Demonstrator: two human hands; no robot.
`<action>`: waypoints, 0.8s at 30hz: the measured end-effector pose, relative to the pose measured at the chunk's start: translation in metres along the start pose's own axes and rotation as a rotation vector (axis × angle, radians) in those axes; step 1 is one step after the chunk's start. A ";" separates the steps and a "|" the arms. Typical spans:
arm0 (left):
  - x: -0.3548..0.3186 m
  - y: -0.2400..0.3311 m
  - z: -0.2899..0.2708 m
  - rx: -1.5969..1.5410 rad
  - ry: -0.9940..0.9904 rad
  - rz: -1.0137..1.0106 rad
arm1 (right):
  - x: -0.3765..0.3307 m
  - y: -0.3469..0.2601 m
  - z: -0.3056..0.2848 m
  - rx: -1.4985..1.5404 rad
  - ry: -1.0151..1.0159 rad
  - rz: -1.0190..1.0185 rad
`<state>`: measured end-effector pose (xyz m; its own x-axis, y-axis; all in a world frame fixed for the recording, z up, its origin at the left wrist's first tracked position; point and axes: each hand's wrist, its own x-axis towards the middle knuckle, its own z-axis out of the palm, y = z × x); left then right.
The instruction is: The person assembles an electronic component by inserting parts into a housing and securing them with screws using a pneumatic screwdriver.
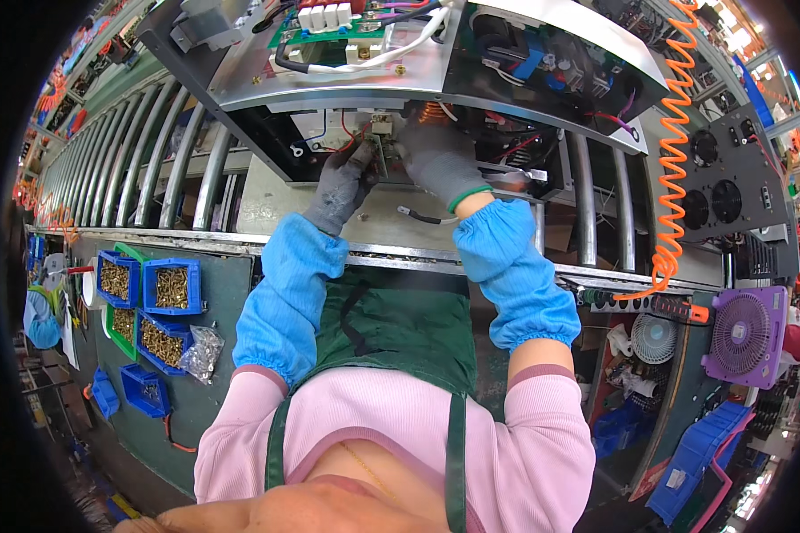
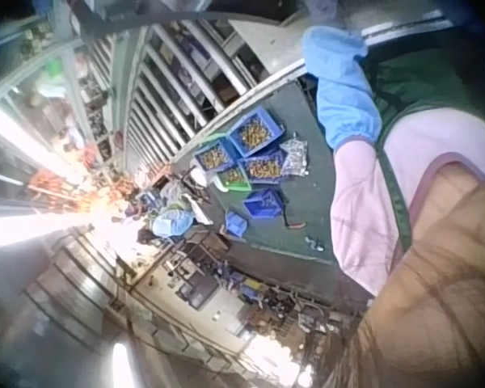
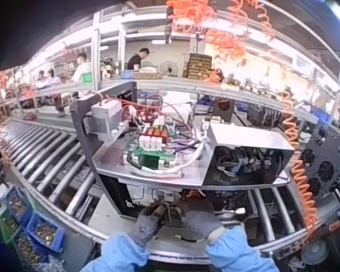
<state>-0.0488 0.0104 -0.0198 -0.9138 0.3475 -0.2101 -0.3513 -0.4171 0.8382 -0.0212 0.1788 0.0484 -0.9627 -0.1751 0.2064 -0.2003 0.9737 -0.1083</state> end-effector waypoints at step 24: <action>-0.017 0.016 0.018 1.477 0.223 0.579 | -0.003 -0.011 -0.002 -0.015 -0.093 0.060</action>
<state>-0.0356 0.0132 0.0062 -0.9041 0.2596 0.3393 0.4116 0.7424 0.5286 -0.0159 0.1686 0.0514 -0.9857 -0.1282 0.1090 -0.1394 0.9848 -0.1031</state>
